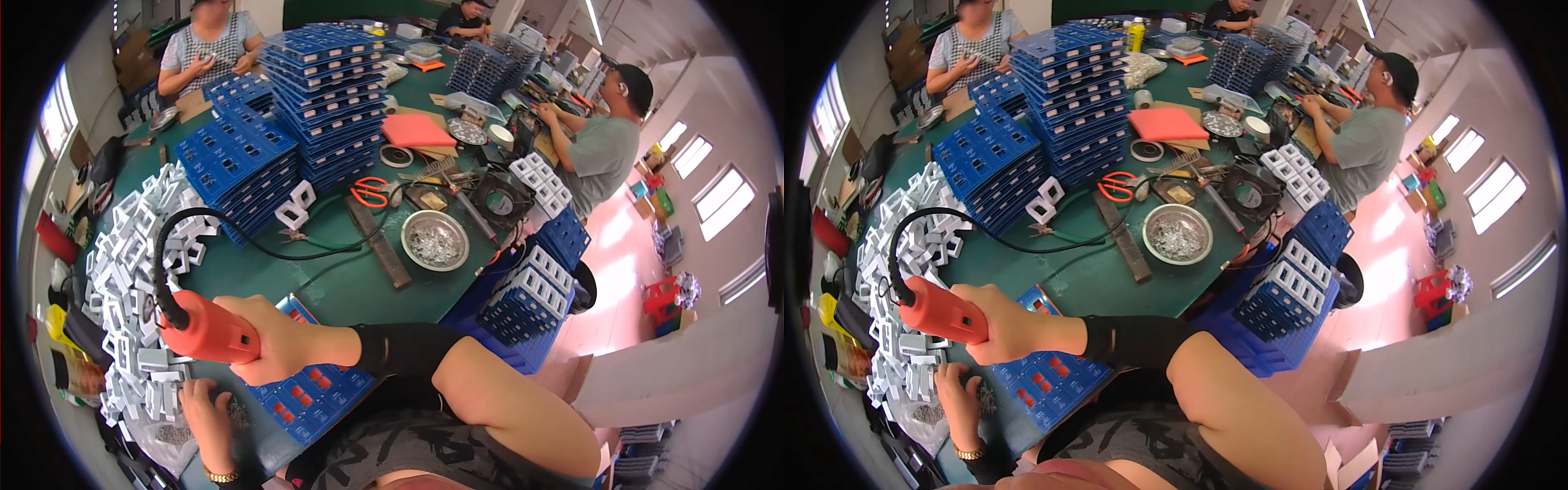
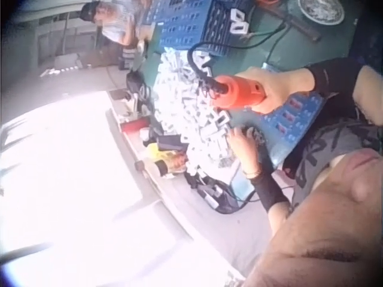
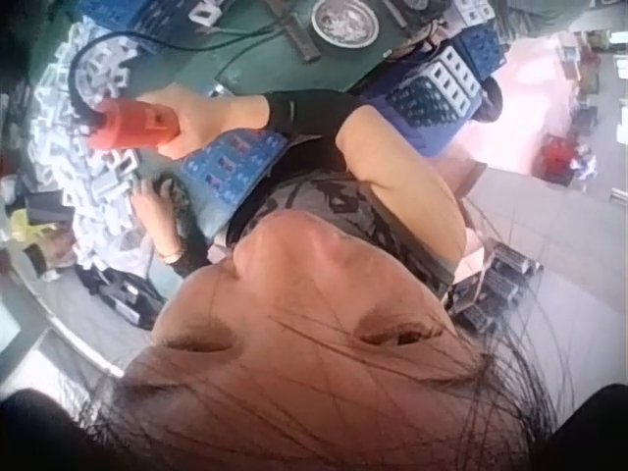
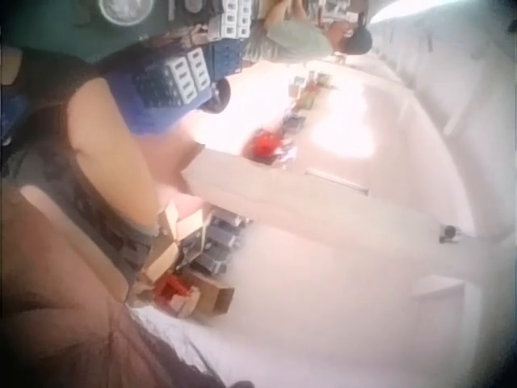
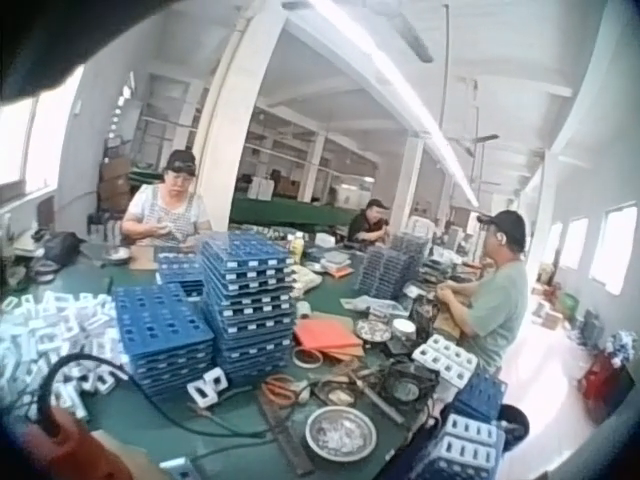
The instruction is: The person assembles small electronic components by joining switch panels and plastic casings with screws, using an electric screwdriver.
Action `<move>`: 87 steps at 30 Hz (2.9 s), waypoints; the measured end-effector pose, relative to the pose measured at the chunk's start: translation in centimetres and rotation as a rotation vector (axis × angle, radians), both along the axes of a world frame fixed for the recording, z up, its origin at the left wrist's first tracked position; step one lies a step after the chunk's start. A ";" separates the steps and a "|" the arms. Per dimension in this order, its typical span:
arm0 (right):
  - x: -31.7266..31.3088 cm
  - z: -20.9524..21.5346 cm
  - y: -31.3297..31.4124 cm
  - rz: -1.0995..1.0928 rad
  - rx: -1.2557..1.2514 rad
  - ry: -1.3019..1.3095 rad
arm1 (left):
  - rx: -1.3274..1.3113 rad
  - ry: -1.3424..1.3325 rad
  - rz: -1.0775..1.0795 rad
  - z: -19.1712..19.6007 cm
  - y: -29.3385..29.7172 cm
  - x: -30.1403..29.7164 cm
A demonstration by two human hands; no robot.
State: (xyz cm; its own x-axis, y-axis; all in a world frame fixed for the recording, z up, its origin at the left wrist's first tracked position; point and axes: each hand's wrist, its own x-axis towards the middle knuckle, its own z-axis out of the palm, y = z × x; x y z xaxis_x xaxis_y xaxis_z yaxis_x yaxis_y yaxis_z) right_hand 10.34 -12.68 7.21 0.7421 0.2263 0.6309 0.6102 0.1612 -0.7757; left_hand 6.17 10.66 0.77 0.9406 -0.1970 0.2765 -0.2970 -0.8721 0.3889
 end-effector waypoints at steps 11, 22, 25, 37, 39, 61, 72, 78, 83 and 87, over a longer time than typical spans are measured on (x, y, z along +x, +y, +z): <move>0.4 -0.2 -0.9 0.079 -0.002 0.031 | -0.065 0.058 -0.124 0.9 0.0 -0.3; 0.8 -0.6 -3.5 0.484 0.107 0.217 | -0.009 0.047 -0.137 0.1 -0.6 -0.1; 0.8 -0.8 -3.7 0.490 0.118 0.098 | -0.152 0.063 -0.047 0.3 -0.3 0.0; 2.0 -1.8 -4.9 -0.015 0.459 0.025 | -0.522 0.148 -0.269 0.9 -7.2 7.0; 2.1 -1.4 -4.4 0.013 0.532 0.044 | -0.459 0.242 -0.251 0.9 -7.5 7.2; 2.5 -3.0 -4.0 -0.063 0.421 0.065 | -0.208 -0.035 -0.291 -1.6 -9.1 7.6; 3.3 -3.5 -4.7 0.018 0.451 0.067 | -0.213 -0.057 -0.323 -1.5 -8.4 7.2; 3.7 -4.1 -4.7 0.076 0.488 0.104 | -0.142 -0.086 -0.296 -1.6 -8.8 7.1; 4.0 -4.7 -4.3 0.123 0.462 0.093 | -0.164 -0.066 -0.296 -1.6 -8.4 7.1; 3.8 -4.3 -4.6 0.125 0.477 0.115 | -0.201 0.003 -0.311 -1.5 -8.5 7.2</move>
State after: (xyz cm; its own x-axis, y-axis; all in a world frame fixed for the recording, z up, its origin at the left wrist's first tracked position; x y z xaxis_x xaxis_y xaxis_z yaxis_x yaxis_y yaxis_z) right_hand 14.15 -17.27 2.87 0.7986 0.0240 0.6014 0.4785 0.5807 -0.6586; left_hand 13.38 2.14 -0.70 0.8450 -0.4157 0.3365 -0.5347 -0.6462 0.5446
